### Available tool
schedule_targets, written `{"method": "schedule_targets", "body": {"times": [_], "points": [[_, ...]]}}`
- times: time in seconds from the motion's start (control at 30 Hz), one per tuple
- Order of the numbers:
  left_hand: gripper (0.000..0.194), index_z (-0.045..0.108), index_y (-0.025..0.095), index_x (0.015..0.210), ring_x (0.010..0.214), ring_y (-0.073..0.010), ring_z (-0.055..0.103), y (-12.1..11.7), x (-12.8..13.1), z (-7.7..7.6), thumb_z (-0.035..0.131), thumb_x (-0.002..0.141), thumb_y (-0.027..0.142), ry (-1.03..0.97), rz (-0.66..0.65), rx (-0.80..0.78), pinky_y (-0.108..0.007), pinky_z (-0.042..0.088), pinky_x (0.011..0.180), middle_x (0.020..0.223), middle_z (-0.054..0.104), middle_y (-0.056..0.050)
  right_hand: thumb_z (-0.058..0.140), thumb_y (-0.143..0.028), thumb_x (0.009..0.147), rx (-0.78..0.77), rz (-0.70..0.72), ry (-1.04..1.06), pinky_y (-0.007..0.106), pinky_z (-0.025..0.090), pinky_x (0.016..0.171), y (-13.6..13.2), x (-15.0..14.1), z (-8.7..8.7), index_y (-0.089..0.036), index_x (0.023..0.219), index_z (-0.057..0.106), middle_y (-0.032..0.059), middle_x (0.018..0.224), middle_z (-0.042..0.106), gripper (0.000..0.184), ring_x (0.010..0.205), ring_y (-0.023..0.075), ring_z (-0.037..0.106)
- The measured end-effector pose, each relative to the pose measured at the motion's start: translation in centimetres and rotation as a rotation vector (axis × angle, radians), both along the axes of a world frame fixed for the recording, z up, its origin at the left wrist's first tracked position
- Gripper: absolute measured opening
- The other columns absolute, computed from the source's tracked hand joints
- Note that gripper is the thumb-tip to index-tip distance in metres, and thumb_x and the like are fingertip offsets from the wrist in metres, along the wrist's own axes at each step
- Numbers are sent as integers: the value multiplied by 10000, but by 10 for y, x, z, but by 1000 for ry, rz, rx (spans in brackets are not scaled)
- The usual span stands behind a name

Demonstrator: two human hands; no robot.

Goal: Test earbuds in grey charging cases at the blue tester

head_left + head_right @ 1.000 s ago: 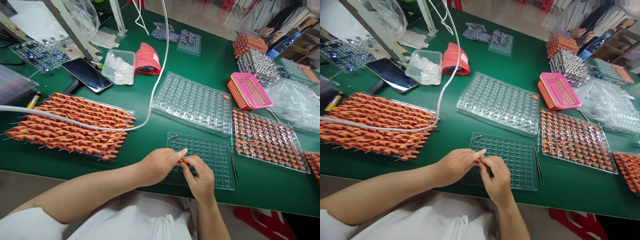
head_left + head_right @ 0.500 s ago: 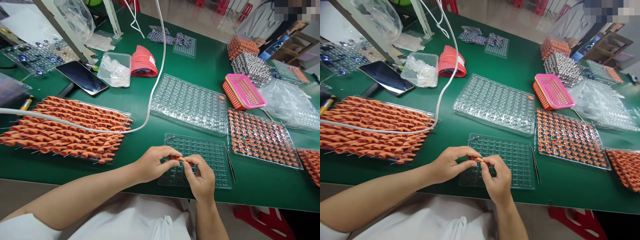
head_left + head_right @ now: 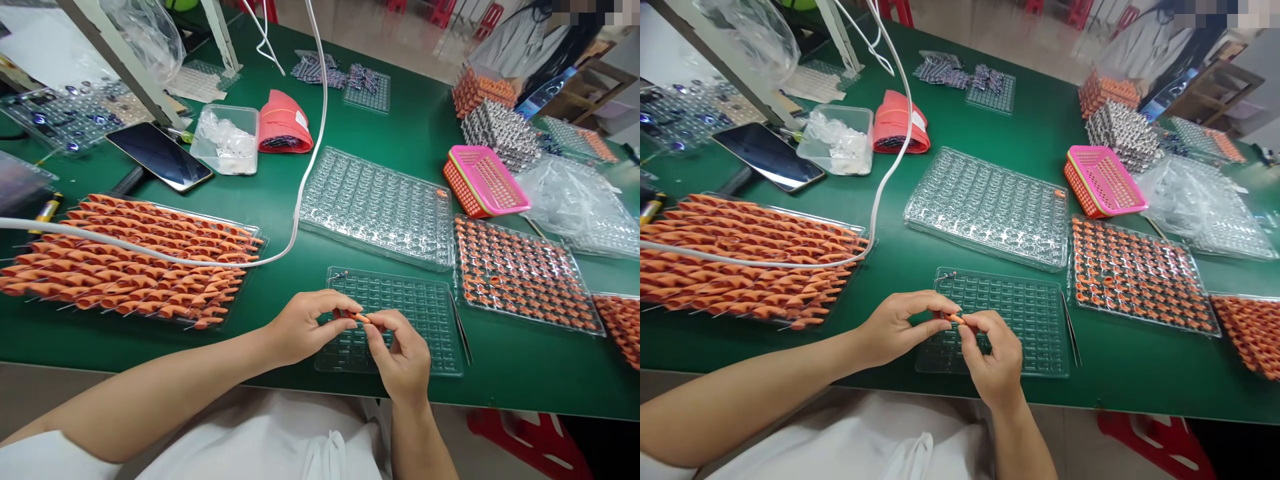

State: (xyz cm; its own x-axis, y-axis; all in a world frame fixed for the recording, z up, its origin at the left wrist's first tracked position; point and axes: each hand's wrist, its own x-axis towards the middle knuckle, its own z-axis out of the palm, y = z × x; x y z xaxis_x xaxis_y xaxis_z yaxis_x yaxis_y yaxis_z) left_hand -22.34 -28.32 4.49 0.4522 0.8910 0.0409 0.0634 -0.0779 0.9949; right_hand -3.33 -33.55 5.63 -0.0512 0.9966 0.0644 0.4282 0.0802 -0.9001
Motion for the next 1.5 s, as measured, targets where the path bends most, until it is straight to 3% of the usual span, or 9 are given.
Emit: {"method": "schedule_targets", "body": {"times": [0.2, 0.33, 0.53, 0.7, 0.87, 1.1, 1.3, 1.5], "points": [[155, 716, 156, 1007, 795, -140, 679, 0, 0, 0, 670, 864, 190, 11, 0, 0, -243, 548, 758, 888, 733, -50, 578, -133, 925, 18, 7, -31, 281, 481, 698, 2, -1, 1, -223, 1001, 641, 22, 910, 649, 134, 807, 165, 609], [239, 697, 156, 1065, 755, -127, 679, -1, 1, 0, 706, 827, 182, -1, -9, -68, -230, 550, 738, 898, 744, -32, 566, -180, 936, -27, -62, -66, 266, 450, 665, 0, 1, 1, -218, 916, 625, 2, 839, 626, 74, 744, 152, 583], [287, 676, 178, 1102, 761, -135, 684, -3, 4, -3, 711, 818, 197, 41, 16, -77, -248, 558, 747, 928, 749, -20, 547, -241, 951, -76, -133, -86, 248, 408, 616, 1, 1, 1, -210, 849, 610, -16, 757, 582, 124, 659, 133, 521], [146, 701, 192, 997, 781, -149, 677, 0, 4, -6, 592, 904, 220, 115, 61, 6, -258, 532, 746, 907, 743, -22, 535, -272, 948, -55, -115, -147, 232, 393, 577, 5, -1, 2, -201, 786, 597, -22, 683, 549, 188, 599, 127, 485], [159, 675, 205, 959, 763, -147, 659, 5, -1, -8, 523, 933, 246, 219, 182, -70, -247, 499, 717, 832, 713, -3, 500, -328, 968, -124, -182, -174, 212, 378, 533, 2, 1, -2, -200, 747, 577, -32, 646, 509, 267, 555, 119, 463], [224, 626, 184, 1094, 792, -146, 633, -2, 5, -3, 529, 893, 202, 156, -4, -76, -256, 515, 744, 905, 689, -20, 493, -357, 968, -117, -160, -138, 208, 374, 534, 2, 2, -6, -203, 737, 568, -37, 644, 495, 287, 560, 118, 461], [221, 638, 177, 1081, 754, -138, 616, 0, 3, -1, 583, 870, 215, 131, -2, -74, -250, 508, 722, 898, 687, -25, 496, -348, 966, -132, -105, -136, 214, 374, 551, 2, 1, -4, -204, 747, 571, -37, 651, 507, 272, 575, 120, 464], [150, 680, 184, 928, 748, -133, 619, 0, 6, -2, 534, 903, 207, 134, -24, -76, -237, 476, 698, 859, 694, -19, 496, -320, 954, -105, -60, -160, 214, 386, 558, 3, 1, -2, -202, 745, 579, -30, 657, 533, 254, 585, 124, 482]]}}
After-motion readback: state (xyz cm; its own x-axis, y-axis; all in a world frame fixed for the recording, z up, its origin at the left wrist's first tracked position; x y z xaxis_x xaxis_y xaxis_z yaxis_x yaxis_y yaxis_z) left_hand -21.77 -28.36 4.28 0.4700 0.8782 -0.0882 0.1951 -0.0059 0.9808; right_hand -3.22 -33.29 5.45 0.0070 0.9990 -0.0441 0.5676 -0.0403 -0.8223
